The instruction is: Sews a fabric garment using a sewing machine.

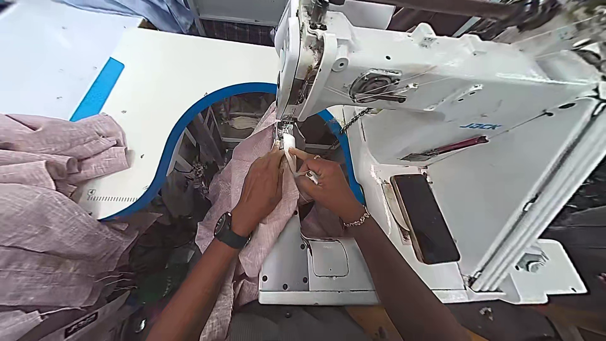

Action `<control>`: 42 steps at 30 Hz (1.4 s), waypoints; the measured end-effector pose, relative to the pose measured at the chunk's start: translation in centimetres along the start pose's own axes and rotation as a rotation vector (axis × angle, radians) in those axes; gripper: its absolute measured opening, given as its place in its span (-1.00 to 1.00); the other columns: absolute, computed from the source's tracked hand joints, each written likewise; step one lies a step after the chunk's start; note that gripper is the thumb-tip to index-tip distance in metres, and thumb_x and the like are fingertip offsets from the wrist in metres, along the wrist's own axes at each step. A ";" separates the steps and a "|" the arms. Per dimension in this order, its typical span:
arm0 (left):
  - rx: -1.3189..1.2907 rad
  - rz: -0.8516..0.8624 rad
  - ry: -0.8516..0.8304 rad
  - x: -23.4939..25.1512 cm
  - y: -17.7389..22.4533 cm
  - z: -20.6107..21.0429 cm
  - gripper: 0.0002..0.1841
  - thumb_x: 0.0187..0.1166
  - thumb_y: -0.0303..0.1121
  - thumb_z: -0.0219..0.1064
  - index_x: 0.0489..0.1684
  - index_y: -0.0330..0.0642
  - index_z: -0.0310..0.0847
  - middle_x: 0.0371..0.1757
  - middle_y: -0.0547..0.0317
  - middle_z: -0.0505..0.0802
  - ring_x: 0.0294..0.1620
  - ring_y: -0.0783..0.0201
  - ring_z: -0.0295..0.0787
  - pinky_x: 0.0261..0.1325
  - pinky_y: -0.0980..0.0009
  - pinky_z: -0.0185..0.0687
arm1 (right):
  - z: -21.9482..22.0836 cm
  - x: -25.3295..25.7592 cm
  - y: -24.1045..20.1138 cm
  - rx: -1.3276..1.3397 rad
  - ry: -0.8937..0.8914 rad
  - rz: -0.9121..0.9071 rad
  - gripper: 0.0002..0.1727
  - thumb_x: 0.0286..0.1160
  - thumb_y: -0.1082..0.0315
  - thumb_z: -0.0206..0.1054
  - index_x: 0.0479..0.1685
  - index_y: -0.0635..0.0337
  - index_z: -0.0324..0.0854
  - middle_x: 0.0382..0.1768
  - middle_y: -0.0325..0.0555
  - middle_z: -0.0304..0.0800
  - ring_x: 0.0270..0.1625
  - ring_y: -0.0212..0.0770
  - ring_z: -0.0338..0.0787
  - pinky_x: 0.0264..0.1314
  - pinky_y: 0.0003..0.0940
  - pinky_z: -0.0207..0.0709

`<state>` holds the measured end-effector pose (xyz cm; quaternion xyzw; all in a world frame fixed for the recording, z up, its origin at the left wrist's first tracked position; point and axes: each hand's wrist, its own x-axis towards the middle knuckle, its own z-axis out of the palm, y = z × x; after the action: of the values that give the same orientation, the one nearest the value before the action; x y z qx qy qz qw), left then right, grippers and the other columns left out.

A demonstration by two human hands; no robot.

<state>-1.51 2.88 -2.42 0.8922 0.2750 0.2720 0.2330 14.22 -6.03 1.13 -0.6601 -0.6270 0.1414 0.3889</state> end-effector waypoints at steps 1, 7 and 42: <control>0.010 0.034 0.006 0.1 -0.3 -0.1 -0.62 0.70 -0.43 0.08 0.32 -0.47 0.60 0.48 -0.31 0.68 0.56 -0.20 0.60 0.58 -0.10 0.44 | 0.1 -0.1 0.0 0.017 -0.018 -0.004 -0.77 0.27 0.43 0.31 -0.71 0.27 0.55 0.37 0.01 0.79 -0.05 -0.30 0.83 -0.11 -0.30 0.61; 0.016 0.029 -0.007 -0.4 -0.4 -0.4 -0.61 0.70 -0.43 0.05 0.34 -0.38 0.67 0.57 -0.21 0.64 0.55 -0.12 0.63 0.50 0.02 0.58 | -0.7 -0.4 -0.2 -0.093 -0.231 -0.047 -0.69 0.31 0.29 0.20 -0.73 0.28 0.51 0.45 0.18 0.69 -0.15 -0.05 0.83 -0.27 -0.09 0.56; -0.318 0.008 0.057 2.9 -1.8 -2.1 -0.72 0.55 -0.56 0.29 0.15 -0.52 0.69 0.20 -0.34 0.81 0.32 -0.18 0.75 0.44 0.04 0.59 | 2.9 -0.1 -4.8 -0.398 0.096 0.071 -0.69 0.44 0.31 0.38 -0.14 0.46 0.83 -0.16 0.39 0.87 -0.11 0.35 0.89 -0.06 0.25 0.69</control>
<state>-1.46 6.54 -0.84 0.8371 0.2314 0.3382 0.3625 8.77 -5.61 2.52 -0.7516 -0.5996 -0.0029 0.2750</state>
